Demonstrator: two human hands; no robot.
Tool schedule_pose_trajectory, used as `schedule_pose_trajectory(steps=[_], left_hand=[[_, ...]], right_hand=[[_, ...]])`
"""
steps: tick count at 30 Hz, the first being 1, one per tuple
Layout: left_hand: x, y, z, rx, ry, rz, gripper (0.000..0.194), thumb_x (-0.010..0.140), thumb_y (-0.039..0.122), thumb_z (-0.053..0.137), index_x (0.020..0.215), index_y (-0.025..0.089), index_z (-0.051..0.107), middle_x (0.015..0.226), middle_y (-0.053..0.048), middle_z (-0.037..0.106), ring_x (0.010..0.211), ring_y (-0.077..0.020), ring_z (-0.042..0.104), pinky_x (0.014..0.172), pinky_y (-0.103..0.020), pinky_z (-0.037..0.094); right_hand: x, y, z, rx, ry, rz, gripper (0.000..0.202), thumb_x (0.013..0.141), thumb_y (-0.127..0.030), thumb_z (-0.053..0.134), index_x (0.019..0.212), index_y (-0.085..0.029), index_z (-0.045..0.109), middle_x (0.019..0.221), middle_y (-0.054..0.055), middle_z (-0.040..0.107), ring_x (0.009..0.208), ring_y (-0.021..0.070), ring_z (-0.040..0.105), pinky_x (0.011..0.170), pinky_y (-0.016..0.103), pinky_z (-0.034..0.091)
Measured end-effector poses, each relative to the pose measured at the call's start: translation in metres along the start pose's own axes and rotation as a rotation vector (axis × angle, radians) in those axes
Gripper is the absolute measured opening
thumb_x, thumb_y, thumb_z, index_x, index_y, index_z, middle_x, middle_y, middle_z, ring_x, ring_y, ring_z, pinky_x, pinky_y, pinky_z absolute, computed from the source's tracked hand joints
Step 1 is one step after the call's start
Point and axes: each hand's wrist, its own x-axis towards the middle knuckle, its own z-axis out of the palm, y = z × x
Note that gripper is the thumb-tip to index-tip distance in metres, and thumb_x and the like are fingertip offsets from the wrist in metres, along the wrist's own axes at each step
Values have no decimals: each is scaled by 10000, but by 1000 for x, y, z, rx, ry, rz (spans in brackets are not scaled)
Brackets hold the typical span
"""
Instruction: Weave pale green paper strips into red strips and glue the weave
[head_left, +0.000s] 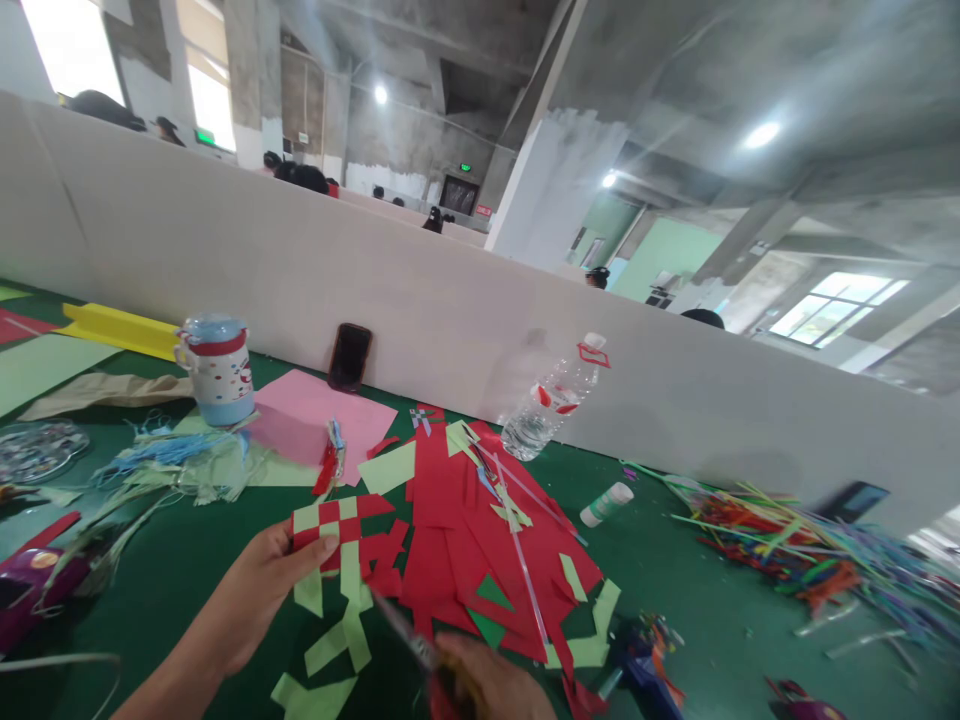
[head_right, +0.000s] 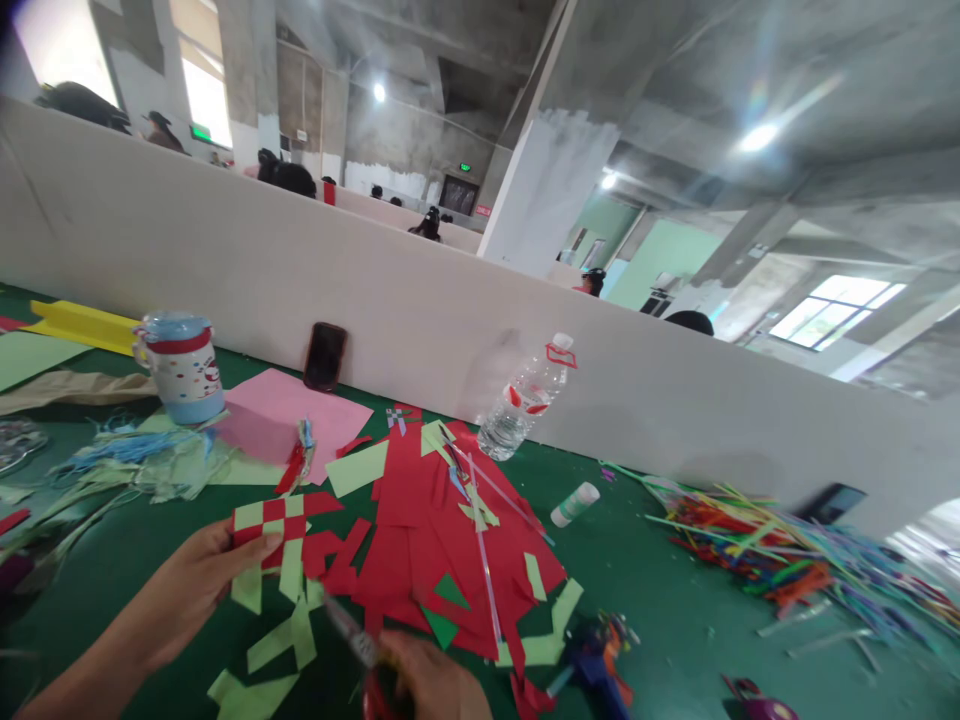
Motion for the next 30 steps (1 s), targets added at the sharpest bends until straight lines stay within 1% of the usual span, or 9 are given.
schedule_pose_trajectory(steps=[2,5,8,12,14,16,19,24,30], left_hand=[[4,-1,2,-54,22,-22,368,713,522,791,879,195,757,832,-39,780,749,-199,668,730,-282,508],[8,-4,5,-86,5,-35,410,717,514,790,968,192,750,882,-55,786,707,-194,674,722,-296,518],[12,-8,6,-138,6,-69,467,680,492,822,1020,186,730,904,-70,785,756,-221,701,742,-307,528],[16,-15,2,-146,-19,-58,471,638,459,860,1000,191,721,878,-58,774,730,-203,680,721,-293,528],[15,-18,0,-133,-52,-56,411,647,412,867,959,184,725,842,-50,764,705,-179,656,690,-268,514],[14,-20,-1,-124,-91,-55,354,660,376,865,921,182,725,808,-39,754,709,-170,646,673,-248,502],[12,-23,1,-136,-151,-73,355,684,361,849,969,197,715,859,-41,768,766,-194,676,709,-270,515],[10,-26,7,-169,-182,-119,474,677,355,849,1096,197,692,995,-87,792,876,-273,727,782,-349,549],[6,-28,16,-161,-176,-87,432,693,354,840,1061,175,702,999,-101,793,874,-274,735,797,-362,560]], right_hand=[[0,5,-10,-169,139,52,763,695,-218,659,1443,-257,511,1349,102,625,1166,322,621,1016,370,466],[3,9,-20,-345,292,79,690,796,-184,532,1480,-137,455,1431,156,544,1324,317,503,1108,413,396],[8,13,-22,-422,317,142,624,864,-204,476,1474,-76,449,1426,190,541,1315,318,518,1097,419,420],[7,17,-22,-422,312,137,558,871,-229,496,1412,-101,538,1371,184,593,1245,341,577,1043,439,476],[4,14,-26,-381,373,103,485,867,-247,509,1326,-138,623,1290,175,648,1175,363,615,1002,477,498],[5,5,-32,-243,522,39,417,893,-321,515,1255,-178,664,1226,163,673,1135,355,626,990,484,496],[21,-19,-34,240,662,-52,472,914,-521,533,1256,-208,620,1177,143,659,1028,284,654,873,389,554],[65,-59,-4,1018,401,-140,621,794,-669,685,1170,-180,612,1033,83,638,863,200,633,715,318,569],[77,-62,31,1334,118,-144,608,728,-660,764,1014,-155,583,870,48,673,704,170,668,699,352,560]])
